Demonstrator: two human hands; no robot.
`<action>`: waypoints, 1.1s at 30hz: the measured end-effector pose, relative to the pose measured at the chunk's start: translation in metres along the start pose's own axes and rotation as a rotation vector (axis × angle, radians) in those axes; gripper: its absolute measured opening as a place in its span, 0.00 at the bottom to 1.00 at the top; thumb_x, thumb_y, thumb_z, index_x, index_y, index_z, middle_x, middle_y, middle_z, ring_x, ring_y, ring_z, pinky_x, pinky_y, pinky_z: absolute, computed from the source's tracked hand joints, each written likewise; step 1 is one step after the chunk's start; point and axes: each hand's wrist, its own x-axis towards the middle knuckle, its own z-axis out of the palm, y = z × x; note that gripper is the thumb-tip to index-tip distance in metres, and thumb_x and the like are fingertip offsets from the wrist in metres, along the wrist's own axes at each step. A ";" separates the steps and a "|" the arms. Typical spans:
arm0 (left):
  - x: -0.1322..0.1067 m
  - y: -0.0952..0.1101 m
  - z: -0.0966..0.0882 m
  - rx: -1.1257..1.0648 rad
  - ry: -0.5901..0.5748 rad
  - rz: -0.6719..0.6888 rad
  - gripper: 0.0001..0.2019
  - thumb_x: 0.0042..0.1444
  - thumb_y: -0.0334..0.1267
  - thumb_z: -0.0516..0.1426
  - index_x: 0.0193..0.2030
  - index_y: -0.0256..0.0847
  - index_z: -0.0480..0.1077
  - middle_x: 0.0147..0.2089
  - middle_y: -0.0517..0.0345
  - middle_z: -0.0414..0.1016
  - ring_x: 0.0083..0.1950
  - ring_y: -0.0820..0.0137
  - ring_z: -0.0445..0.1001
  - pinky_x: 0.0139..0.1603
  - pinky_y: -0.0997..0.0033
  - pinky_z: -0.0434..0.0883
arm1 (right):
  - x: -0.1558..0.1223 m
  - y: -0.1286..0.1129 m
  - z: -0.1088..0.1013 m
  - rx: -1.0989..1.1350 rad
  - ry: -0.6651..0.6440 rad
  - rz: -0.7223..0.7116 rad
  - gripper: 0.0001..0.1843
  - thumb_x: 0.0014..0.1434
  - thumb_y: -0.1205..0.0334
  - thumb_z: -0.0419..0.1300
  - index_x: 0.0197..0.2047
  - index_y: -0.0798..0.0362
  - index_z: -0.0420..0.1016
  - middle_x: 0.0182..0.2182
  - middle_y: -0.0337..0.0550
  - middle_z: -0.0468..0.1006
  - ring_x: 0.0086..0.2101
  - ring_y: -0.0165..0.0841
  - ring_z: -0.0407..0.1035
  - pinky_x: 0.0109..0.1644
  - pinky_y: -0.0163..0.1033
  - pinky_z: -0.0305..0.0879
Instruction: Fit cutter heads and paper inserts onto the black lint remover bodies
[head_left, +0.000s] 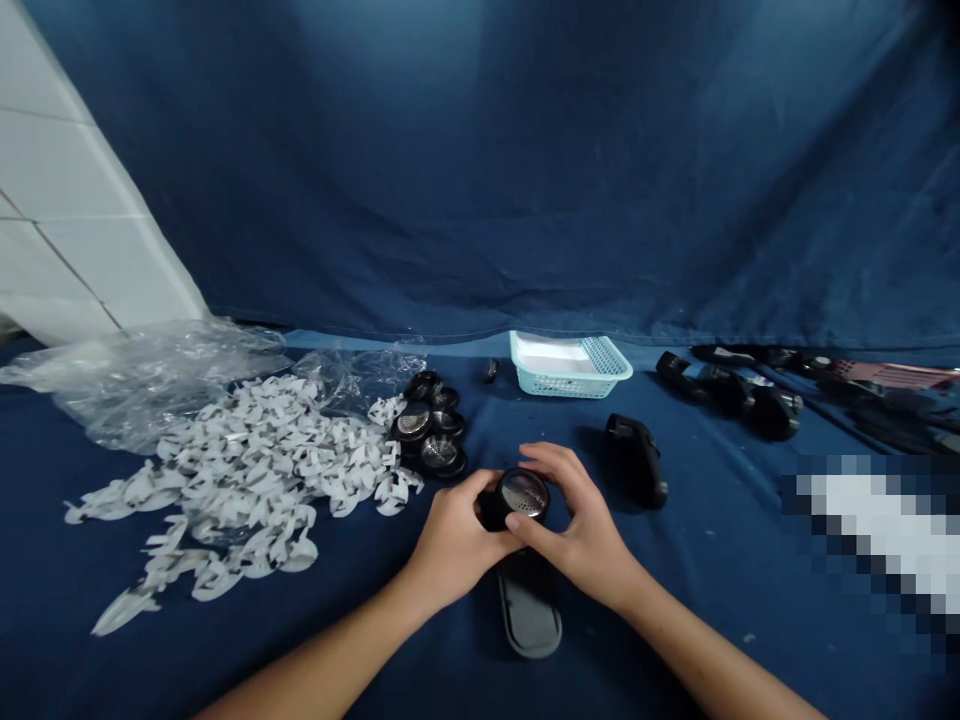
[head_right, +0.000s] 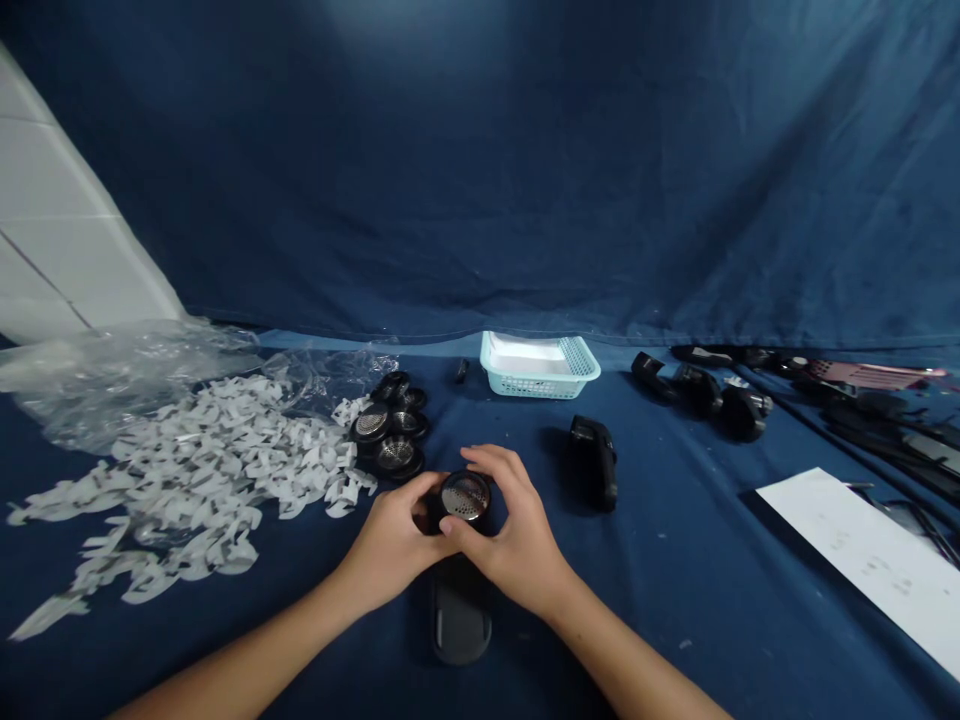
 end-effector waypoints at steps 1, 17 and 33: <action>0.000 0.001 0.000 0.019 0.012 0.005 0.18 0.47 0.39 0.65 0.46 0.42 0.70 0.38 0.60 0.79 0.36 0.65 0.77 0.35 0.72 0.69 | 0.000 -0.001 -0.001 -0.011 0.003 -0.004 0.32 0.51 0.68 0.66 0.58 0.44 0.66 0.55 0.47 0.64 0.54 0.42 0.65 0.58 0.49 0.66; -0.003 0.005 0.000 0.151 0.117 0.032 0.17 0.42 0.38 0.65 0.39 0.42 0.67 0.36 0.59 0.77 0.35 0.66 0.74 0.35 0.71 0.67 | -0.005 -0.002 0.004 0.067 -0.006 0.027 0.36 0.53 0.61 0.67 0.63 0.43 0.59 0.66 0.47 0.52 0.63 0.45 0.55 0.65 0.52 0.59; 0.008 -0.008 -0.008 0.028 0.140 -0.090 0.20 0.41 0.41 0.67 0.41 0.42 0.68 0.38 0.60 0.76 0.38 0.65 0.75 0.36 0.71 0.68 | -0.006 -0.004 0.003 -0.207 0.071 -0.027 0.16 0.57 0.67 0.60 0.50 0.48 0.73 0.48 0.47 0.73 0.50 0.39 0.70 0.57 0.48 0.67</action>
